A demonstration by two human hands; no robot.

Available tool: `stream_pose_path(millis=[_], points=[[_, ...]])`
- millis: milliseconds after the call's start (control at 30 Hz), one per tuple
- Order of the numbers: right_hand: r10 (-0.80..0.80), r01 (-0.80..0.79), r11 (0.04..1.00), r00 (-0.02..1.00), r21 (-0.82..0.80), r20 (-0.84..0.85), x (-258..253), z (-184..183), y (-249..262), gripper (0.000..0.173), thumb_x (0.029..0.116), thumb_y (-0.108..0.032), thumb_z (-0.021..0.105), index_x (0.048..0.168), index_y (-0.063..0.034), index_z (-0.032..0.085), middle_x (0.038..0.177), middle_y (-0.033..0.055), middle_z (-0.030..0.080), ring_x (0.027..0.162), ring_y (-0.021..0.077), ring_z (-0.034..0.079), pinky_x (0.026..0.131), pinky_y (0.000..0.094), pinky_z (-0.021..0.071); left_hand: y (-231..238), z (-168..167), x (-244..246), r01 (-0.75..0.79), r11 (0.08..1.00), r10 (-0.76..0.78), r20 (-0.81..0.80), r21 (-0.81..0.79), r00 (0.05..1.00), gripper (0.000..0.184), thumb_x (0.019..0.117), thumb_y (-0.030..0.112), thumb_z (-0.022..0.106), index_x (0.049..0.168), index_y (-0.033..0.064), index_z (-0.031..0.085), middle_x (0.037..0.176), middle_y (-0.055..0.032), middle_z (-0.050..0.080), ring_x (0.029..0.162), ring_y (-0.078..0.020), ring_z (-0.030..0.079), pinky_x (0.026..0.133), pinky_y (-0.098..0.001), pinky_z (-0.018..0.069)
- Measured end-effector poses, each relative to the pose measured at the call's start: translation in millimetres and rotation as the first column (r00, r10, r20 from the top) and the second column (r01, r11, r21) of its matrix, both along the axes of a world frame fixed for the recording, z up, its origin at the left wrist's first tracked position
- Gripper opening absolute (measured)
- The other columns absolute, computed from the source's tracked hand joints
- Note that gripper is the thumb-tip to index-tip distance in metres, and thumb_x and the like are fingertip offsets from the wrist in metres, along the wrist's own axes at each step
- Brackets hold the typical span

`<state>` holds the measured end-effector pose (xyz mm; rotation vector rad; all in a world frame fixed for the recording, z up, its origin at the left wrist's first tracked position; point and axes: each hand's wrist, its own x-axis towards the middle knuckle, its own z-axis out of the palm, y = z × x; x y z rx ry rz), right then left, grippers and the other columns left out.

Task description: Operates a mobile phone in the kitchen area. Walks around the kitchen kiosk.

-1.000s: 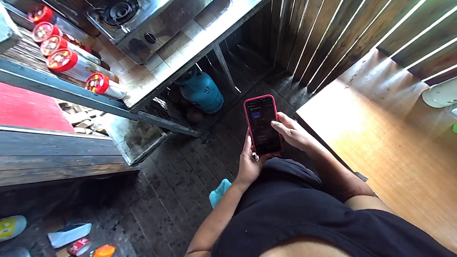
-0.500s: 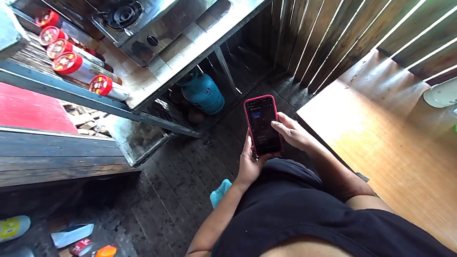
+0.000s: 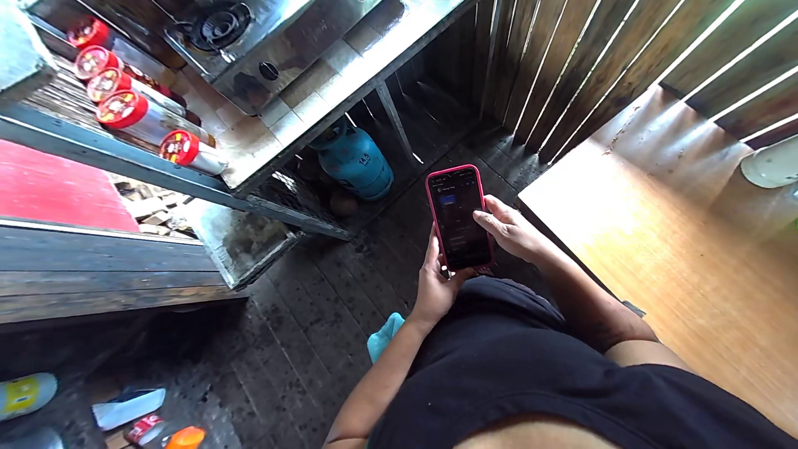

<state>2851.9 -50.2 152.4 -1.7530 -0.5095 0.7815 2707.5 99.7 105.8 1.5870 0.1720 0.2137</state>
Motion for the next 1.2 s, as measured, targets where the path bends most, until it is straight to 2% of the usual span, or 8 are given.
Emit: stream_pose_path(millis=[100, 300, 433, 900, 1067, 1133, 1200], points=[[0.002, -0.002, 1.000, 1.000, 0.000, -0.001, -0.3, -0.1, -0.5, 0.026, 0.1104, -0.028, 0.044, 0.127, -0.0114, 0.055, 0.089, 0.0062, 0.067, 0.080, 0.0126, 0.067, 0.073, 0.0339, 0.0549, -0.9, -1.5, -0.6, -0.010, 1.000, 0.010, 0.006, 0.014, 1.000, 0.098, 0.0832, 0.001, 0.078, 0.155, -0.0153, 0.013, 0.131, -0.0229, 0.064, 0.117, -0.0172, 0.068, 0.103, -0.0309, 0.0555], [-0.006, 0.006, 1.000, 1.000, -0.013, -0.002, -0.9, -0.6, 0.0, 0.027, 0.1103, -0.028, 0.043, 0.127, -0.0105, 0.055, 0.094, 0.0072, 0.068, 0.085, 0.0136, 0.068, 0.076, 0.0354, 0.0561, -0.6, -0.7, -1.3, -0.006, 1.000, 0.006, -0.013, -0.005, 1.000, 0.100, 0.0830, -0.001, 0.078, 0.157, -0.0114, 0.012, 0.143, -0.0247, 0.054, 0.123, -0.0188, 0.064, 0.104, -0.0318, 0.0545], [-0.009, 0.009, 1.000, 1.000, -0.014, -0.003, -0.8, 0.2, 0.8, 0.026, 0.1105, -0.028, 0.044, 0.127, -0.0105, 0.055, 0.093, 0.0067, 0.067, 0.083, 0.0129, 0.066, 0.075, 0.0343, 0.0543, -0.5, -0.5, -0.9, -0.009, 1.000, 0.009, -0.019, -0.004, 1.000, 0.100, 0.0833, 0.000, 0.079, 0.157, -0.0115, 0.012, 0.139, -0.0235, 0.058, 0.120, -0.0184, 0.066, 0.103, -0.0319, 0.0553], [-0.011, 0.011, 1.000, 1.000, -0.018, -0.005, 1.8, -1.5, 3.8, 0.027, 0.1102, -0.027, 0.044, 0.127, -0.0108, 0.056, 0.092, 0.0066, 0.067, 0.083, 0.0131, 0.067, 0.076, 0.0350, 0.0547, 2.8, -3.7, 1.8, -0.005, 1.000, 0.005, -0.006, -0.007, 1.000, 0.101, 0.0836, 0.001, 0.079, 0.157, -0.0119, 0.011, 0.138, -0.0236, 0.059, 0.120, -0.0178, 0.066, 0.103, -0.0311, 0.0550], [-0.007, 0.007, 1.000, 1.000, -0.018, -0.007, 3.3, 0.6, 4.6, 0.025, 0.1102, -0.027, 0.044, 0.126, -0.0109, 0.056, 0.089, 0.0054, 0.066, 0.080, 0.0117, 0.066, 0.073, 0.0330, 0.0546, 4.0, -4.1, 3.7, -0.003, 1.000, 0.003, 0.011, 0.000, 1.000, 0.100, 0.0833, 0.000, 0.078, 0.157, -0.0117, 0.012, 0.145, -0.0247, 0.052, 0.126, -0.0182, 0.062, 0.107, -0.0314, 0.0526], [-0.008, 0.008, 1.000, 1.000, -0.022, -0.007, 3.5, 1.5, 5.0, 0.025, 0.1101, -0.027, 0.045, 0.126, -0.0108, 0.055, 0.087, 0.0054, 0.066, 0.078, 0.0119, 0.065, 0.072, 0.0328, 0.0536, 4.0, -4.8, 4.0, -0.006, 1.000, 0.006, 0.009, 0.004, 1.000, 0.100, 0.0831, 0.000, 0.078, 0.157, -0.0121, 0.012, 0.144, -0.0246, 0.054, 0.124, -0.0182, 0.063, 0.106, -0.0316, 0.0532], [-0.007, 0.007, 1.000, 1.000, -0.015, -0.016, 4.1, 1.3, 4.9, 0.025, 0.1098, -0.026, 0.046, 0.128, -0.0105, 0.055, 0.091, 0.0061, 0.068, 0.082, 0.0123, 0.068, 0.075, 0.0339, 0.0557, 3.9, -4.3, 4.2, -0.017, 1.000, 0.017, 0.000, 0.024, 1.000, 0.099, 0.0826, 0.002, 0.079, 0.156, -0.0140, 0.014, 0.140, -0.0249, 0.056, 0.122, -0.0175, 0.064, 0.104, -0.0311, 0.0539]])
